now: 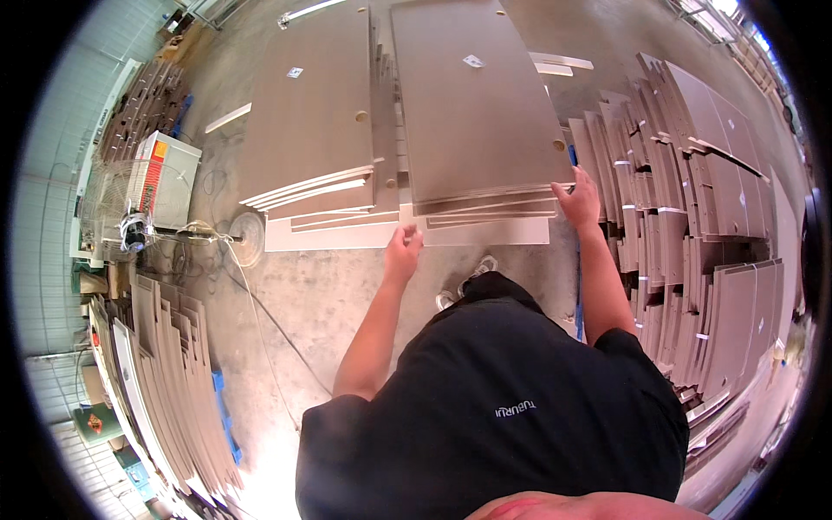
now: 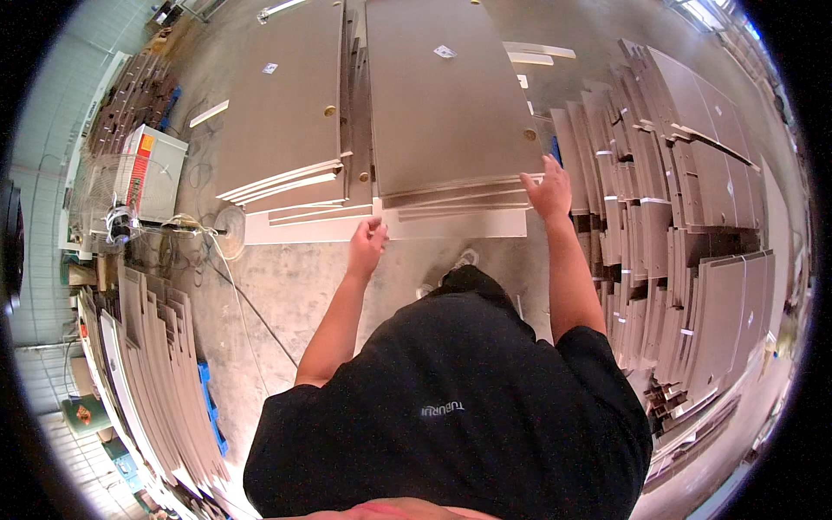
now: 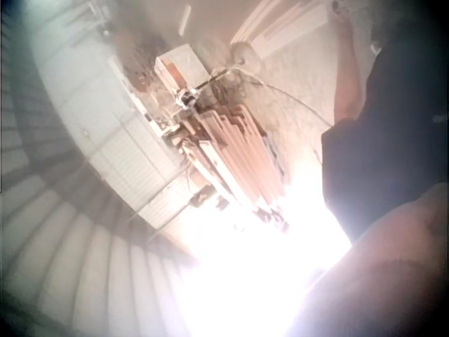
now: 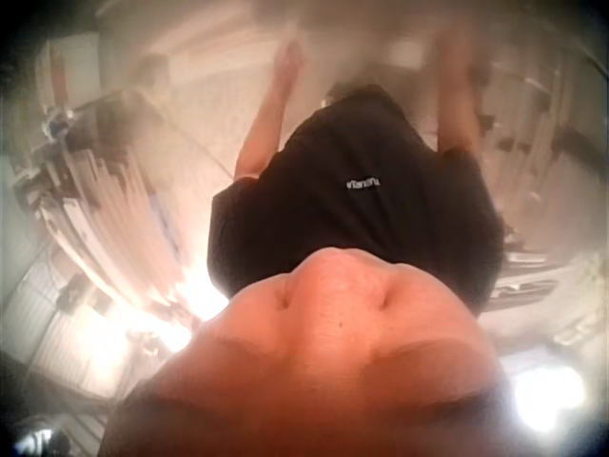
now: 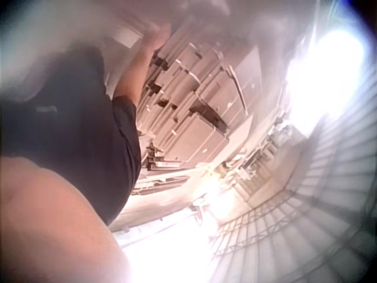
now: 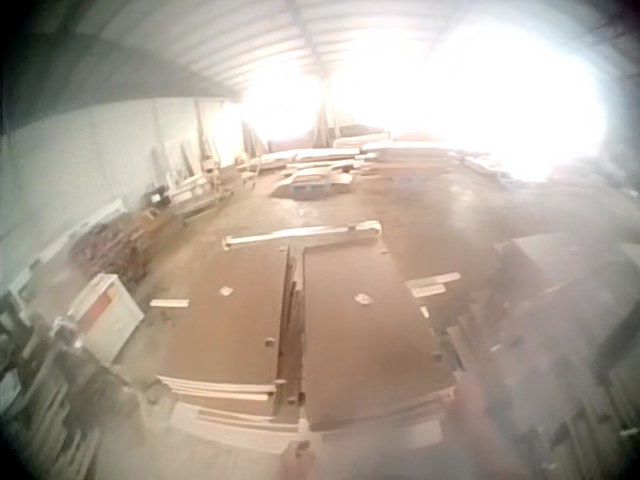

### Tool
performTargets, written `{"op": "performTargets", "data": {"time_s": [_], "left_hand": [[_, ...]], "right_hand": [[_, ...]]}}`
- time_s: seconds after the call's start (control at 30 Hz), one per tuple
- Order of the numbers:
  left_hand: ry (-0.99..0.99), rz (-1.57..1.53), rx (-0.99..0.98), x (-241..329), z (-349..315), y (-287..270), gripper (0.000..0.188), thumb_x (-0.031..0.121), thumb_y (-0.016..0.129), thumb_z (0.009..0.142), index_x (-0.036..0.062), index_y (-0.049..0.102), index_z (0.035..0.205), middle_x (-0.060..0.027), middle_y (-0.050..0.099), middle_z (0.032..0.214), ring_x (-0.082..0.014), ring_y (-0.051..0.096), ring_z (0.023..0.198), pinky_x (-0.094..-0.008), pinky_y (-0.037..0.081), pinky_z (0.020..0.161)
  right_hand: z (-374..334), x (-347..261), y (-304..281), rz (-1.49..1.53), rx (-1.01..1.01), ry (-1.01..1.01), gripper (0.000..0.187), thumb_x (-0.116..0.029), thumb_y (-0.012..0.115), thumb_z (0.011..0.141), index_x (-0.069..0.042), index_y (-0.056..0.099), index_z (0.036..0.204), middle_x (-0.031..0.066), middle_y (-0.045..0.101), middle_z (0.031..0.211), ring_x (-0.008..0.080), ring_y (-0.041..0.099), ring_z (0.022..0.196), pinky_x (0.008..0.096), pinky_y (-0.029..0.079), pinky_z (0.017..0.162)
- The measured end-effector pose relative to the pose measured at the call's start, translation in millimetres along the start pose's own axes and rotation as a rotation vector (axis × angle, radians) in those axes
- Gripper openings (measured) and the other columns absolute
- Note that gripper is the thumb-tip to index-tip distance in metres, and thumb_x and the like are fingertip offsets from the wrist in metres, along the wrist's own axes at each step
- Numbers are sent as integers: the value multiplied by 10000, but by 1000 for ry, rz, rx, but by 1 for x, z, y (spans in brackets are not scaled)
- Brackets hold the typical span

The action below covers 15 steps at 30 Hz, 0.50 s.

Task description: The person repeatedly picks up flat rectangular panels from a stack, places them on a white surface, and secures them with white plastic straps. The person then lifts the bundled panels and places them onto a growing stack of similar bundles. This cycle of picking, strapping, and stacking is performed multiple times throughout the video.

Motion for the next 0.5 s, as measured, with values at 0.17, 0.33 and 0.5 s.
{"op": "performTargets", "data": {"time_s": [0.17, 0.33, 0.5], "left_hand": [[147, 183, 102, 14, 85, -4, 556, 402, 654, 990, -53, 612, 1305, -183, 720, 1134, -225, 701, 951, -353, 545, 878], [-94, 280, -105, 43, 137, -15, 566, 515, 681, 959, -43, 671, 1054, -117, 694, 873, -165, 659, 669, -320, 527, 606], [-272, 86, -222, 53, 147, -23, 531, 536, 702, 942, 5, 673, 937, -32, 607, 748, -137, 561, 583, -293, 442, 487]], "right_hand": [[24, 10, 16, 87, -29, 90, 574, -395, 860, 756, -38, 727, 1184, 180, 736, 1147, 366, 670, 1089, 459, 531, 954], [8, -9, -1, 170, -97, 123, 543, -374, 874, 749, -61, 735, 1170, 161, 742, 1146, 334, 694, 1067, 415, 547, 943], [-15, -25, -8, 69, -88, 66, 643, -370, 900, 678, -93, 708, 1226, 126, 717, 1246, 315, 669, 1099, 409, 526, 990]]}}
Point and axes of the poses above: each hand's wrist, its own z-axis towards the middle knuckle, its own y-axis out of the palm, x = y × z, the point moved 1 cm from there along z, towards the middle knuckle
